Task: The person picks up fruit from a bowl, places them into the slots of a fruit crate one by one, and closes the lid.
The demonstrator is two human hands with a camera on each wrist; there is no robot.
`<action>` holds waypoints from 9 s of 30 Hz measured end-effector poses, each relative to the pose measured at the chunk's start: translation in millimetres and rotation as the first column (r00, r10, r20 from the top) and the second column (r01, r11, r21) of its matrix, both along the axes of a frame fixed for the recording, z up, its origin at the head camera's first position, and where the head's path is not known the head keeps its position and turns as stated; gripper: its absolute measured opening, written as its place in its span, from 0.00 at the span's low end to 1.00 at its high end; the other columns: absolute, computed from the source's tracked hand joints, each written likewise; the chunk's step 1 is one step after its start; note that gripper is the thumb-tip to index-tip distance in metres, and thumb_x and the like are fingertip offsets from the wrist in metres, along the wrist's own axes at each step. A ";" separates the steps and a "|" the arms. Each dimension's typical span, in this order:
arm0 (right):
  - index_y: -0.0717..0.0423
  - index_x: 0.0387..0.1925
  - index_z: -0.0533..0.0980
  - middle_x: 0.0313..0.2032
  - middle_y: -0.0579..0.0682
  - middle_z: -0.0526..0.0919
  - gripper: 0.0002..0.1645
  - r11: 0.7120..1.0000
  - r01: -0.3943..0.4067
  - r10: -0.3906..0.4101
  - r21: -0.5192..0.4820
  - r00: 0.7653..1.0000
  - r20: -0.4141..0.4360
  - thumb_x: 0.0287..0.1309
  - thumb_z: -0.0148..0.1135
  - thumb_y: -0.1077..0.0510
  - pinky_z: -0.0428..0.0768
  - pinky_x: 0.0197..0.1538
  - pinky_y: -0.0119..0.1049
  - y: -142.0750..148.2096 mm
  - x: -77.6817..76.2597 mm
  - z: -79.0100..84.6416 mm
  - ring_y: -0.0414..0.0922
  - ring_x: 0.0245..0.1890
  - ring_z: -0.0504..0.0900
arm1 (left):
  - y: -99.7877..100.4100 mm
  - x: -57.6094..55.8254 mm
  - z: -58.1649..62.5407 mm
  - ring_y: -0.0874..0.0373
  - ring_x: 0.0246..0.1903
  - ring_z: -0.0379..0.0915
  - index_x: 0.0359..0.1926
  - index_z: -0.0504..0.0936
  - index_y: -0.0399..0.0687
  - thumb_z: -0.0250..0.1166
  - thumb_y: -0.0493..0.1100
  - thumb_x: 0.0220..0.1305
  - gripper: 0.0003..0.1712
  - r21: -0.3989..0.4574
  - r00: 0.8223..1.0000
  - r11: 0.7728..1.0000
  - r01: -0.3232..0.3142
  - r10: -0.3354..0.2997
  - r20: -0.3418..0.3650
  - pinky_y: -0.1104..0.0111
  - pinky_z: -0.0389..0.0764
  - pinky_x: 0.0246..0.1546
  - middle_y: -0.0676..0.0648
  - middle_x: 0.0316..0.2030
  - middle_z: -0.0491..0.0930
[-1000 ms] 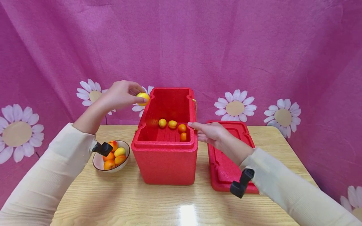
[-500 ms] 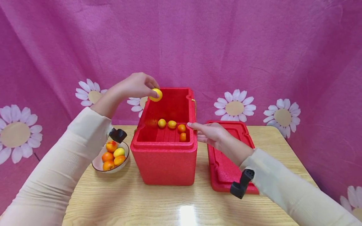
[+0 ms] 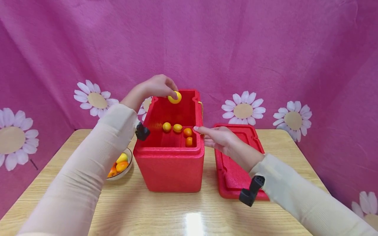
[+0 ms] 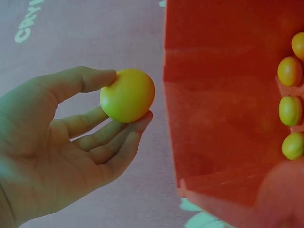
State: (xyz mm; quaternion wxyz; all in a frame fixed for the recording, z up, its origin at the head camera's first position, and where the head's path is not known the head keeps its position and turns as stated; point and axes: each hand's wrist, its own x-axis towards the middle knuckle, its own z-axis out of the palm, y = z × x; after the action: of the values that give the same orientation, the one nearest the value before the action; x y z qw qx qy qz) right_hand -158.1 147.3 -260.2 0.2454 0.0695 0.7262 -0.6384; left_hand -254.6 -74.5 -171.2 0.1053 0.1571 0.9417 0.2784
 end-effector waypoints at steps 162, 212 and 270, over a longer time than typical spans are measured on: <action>0.56 0.51 0.70 0.32 0.43 0.86 0.22 0.993 -0.034 0.051 -0.113 0.988 0.146 0.62 0.59 0.48 0.85 0.45 0.32 6.8 -20.2 -6.4 0.38 0.35 0.84 | -181.4 93.1 -166.1 0.42 0.46 0.77 0.50 0.79 0.36 0.66 0.39 0.58 0.20 0.048 0.959 0.990 -0.131 0.139 -0.247 0.50 0.77 0.49 0.36 0.45 0.83; 0.56 0.52 0.69 0.33 0.43 0.86 0.22 0.990 -0.074 0.088 -0.121 0.989 0.120 0.64 0.58 0.48 0.84 0.47 0.32 7.6 -19.7 -8.2 0.38 0.37 0.86 | -127.3 85.4 -67.1 0.47 0.43 0.82 0.48 0.79 0.37 0.66 0.41 0.59 0.18 0.126 0.957 0.992 -0.029 0.064 -0.281 0.56 0.81 0.49 0.37 0.43 0.84; 0.58 0.67 0.58 0.47 0.47 0.78 0.37 0.991 -0.067 0.083 -0.119 0.987 0.136 0.64 0.57 0.45 0.82 0.52 0.32 9.7 -17.7 -9.4 0.40 0.43 0.83 | 2.1 0.1 -22.1 0.57 0.36 0.75 0.50 0.80 0.42 0.66 0.48 0.61 0.20 0.187 0.999 0.982 -0.001 -0.009 0.050 0.71 0.80 0.42 0.43 0.44 0.82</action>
State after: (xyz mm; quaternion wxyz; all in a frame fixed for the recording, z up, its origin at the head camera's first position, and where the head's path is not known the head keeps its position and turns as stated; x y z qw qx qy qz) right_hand -175.8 156.9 -269.6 0.3235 0.0728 0.6716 -0.6626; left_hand -254.5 -72.4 -193.3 0.1145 0.1610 0.9081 0.3693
